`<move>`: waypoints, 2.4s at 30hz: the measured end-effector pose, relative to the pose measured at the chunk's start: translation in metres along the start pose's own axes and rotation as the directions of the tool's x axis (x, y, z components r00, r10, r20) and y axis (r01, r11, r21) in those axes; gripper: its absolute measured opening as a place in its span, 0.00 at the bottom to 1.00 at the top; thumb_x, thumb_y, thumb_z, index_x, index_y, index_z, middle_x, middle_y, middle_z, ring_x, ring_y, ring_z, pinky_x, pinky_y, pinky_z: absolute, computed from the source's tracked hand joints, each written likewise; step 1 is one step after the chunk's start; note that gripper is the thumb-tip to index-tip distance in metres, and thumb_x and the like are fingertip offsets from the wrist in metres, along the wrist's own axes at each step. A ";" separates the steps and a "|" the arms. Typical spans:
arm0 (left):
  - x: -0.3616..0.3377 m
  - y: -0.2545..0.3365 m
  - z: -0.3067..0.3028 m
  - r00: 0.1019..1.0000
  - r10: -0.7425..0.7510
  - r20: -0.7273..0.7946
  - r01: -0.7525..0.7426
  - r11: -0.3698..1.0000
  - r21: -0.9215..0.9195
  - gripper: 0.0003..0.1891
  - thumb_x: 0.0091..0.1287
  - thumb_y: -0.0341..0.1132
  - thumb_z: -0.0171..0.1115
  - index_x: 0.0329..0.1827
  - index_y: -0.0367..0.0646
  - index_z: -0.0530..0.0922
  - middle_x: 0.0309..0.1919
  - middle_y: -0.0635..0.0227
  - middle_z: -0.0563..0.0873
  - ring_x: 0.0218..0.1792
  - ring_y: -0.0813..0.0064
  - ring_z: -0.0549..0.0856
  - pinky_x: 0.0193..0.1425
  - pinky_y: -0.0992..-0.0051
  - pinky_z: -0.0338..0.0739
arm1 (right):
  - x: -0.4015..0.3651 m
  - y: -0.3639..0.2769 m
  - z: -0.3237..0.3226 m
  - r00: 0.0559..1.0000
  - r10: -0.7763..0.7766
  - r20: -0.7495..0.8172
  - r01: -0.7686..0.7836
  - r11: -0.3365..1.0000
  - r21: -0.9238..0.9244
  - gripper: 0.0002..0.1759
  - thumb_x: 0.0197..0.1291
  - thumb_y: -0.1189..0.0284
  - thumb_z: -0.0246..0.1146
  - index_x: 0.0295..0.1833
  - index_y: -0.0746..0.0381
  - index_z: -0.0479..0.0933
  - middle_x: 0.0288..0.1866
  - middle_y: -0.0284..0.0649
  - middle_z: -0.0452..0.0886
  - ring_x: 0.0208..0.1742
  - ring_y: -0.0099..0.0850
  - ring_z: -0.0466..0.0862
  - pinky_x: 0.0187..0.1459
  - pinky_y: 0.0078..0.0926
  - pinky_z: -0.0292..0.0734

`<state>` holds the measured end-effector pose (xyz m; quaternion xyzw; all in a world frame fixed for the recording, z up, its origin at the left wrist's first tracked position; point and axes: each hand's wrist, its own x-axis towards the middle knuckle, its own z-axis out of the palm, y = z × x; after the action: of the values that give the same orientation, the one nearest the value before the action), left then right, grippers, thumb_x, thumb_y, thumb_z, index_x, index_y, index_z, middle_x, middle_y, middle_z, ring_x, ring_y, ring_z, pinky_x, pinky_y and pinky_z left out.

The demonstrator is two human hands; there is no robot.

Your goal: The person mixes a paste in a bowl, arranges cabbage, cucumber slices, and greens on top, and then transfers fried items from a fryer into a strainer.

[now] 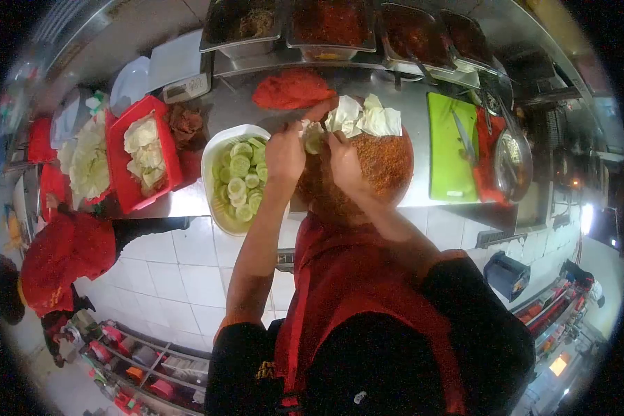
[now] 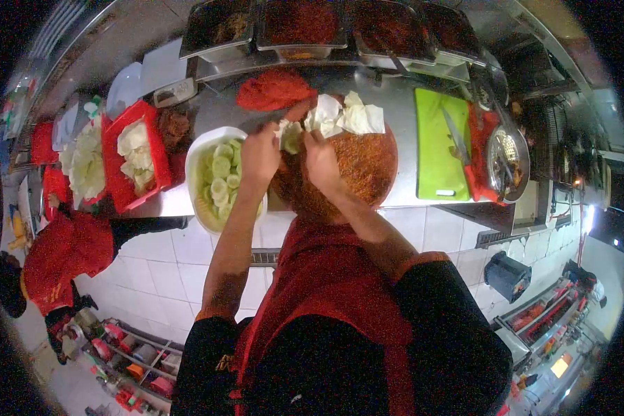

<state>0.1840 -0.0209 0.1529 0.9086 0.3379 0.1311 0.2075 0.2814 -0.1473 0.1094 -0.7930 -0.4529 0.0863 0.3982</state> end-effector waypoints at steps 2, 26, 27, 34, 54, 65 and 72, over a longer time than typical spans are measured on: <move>-0.009 -0.004 -0.007 0.998 0.061 -0.022 -0.060 0.998 0.024 0.15 0.55 0.28 0.68 0.47 0.44 0.83 0.36 0.56 0.87 0.41 0.50 0.84 0.46 0.55 0.78 | -0.001 0.002 -0.005 1.000 0.014 0.025 -0.014 1.000 0.008 0.22 0.53 0.85 0.54 0.57 0.68 0.75 0.45 0.57 0.77 0.45 0.60 0.80 0.45 0.50 0.78; -0.007 0.009 0.019 0.994 0.114 0.001 -0.103 0.898 0.427 0.12 0.57 0.33 0.63 0.43 0.46 0.85 0.40 0.62 0.89 0.53 0.60 0.80 0.59 0.61 0.67 | 0.011 0.001 -0.015 0.976 -0.063 0.210 0.167 0.832 -0.529 0.28 0.49 0.78 0.64 0.60 0.64 0.73 0.49 0.46 0.82 0.54 0.42 0.83 0.49 0.39 0.84; -0.006 0.008 0.018 0.993 0.114 -0.021 -0.095 0.910 0.403 0.13 0.54 0.31 0.64 0.44 0.45 0.83 0.42 0.60 0.87 0.52 0.57 0.80 0.58 0.59 0.68 | 0.010 -0.006 -0.019 0.980 -0.048 0.196 0.150 0.823 -0.548 0.29 0.49 0.78 0.64 0.61 0.64 0.73 0.50 0.47 0.82 0.54 0.43 0.84 0.48 0.39 0.84; -0.066 -0.027 -0.042 0.958 -0.146 -0.248 0.156 0.988 0.019 0.16 0.54 0.27 0.66 0.48 0.44 0.79 0.43 0.58 0.84 0.50 0.52 0.80 0.59 0.56 0.70 | 0.016 -0.052 -0.029 0.959 -0.247 0.138 0.265 0.955 -0.131 0.20 0.49 0.75 0.66 0.51 0.59 0.80 0.47 0.45 0.83 0.48 0.43 0.85 0.47 0.37 0.84; -0.090 -0.103 -0.056 0.981 -0.142 -0.129 0.138 0.990 -0.038 0.27 0.55 0.22 0.63 0.61 0.37 0.73 0.50 0.48 0.83 0.54 0.44 0.78 0.59 0.52 0.72 | 0.037 -0.117 0.018 0.861 -0.044 0.506 0.018 0.998 0.056 0.16 0.60 0.76 0.62 0.54 0.61 0.72 0.52 0.52 0.81 0.51 0.48 0.84 0.53 0.43 0.78; -0.051 0.004 -0.040 0.991 -0.006 -0.136 -0.046 0.924 -0.381 0.09 0.66 0.25 0.60 0.47 0.44 0.74 0.41 0.55 0.81 0.43 0.50 0.82 0.45 0.56 0.75 | -0.006 0.041 -0.036 0.992 0.127 -0.029 -0.125 0.991 0.045 0.14 0.53 0.80 0.67 0.46 0.63 0.77 0.40 0.53 0.84 0.41 0.55 0.84 0.43 0.45 0.80; -0.033 0.025 0.015 0.994 0.030 -0.106 -0.067 0.928 -0.366 0.11 0.64 0.24 0.61 0.48 0.40 0.73 0.38 0.50 0.81 0.44 0.43 0.80 0.46 0.52 0.73 | -0.003 0.038 -0.050 0.977 0.211 -0.040 -0.206 0.972 0.110 0.17 0.50 0.83 0.64 0.48 0.63 0.79 0.39 0.55 0.83 0.42 0.52 0.84 0.43 0.45 0.79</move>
<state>0.1798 -0.0645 0.1482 0.8539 0.2945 0.2422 0.3542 0.3295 -0.1879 0.1149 -0.8161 -0.3516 0.1307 0.4396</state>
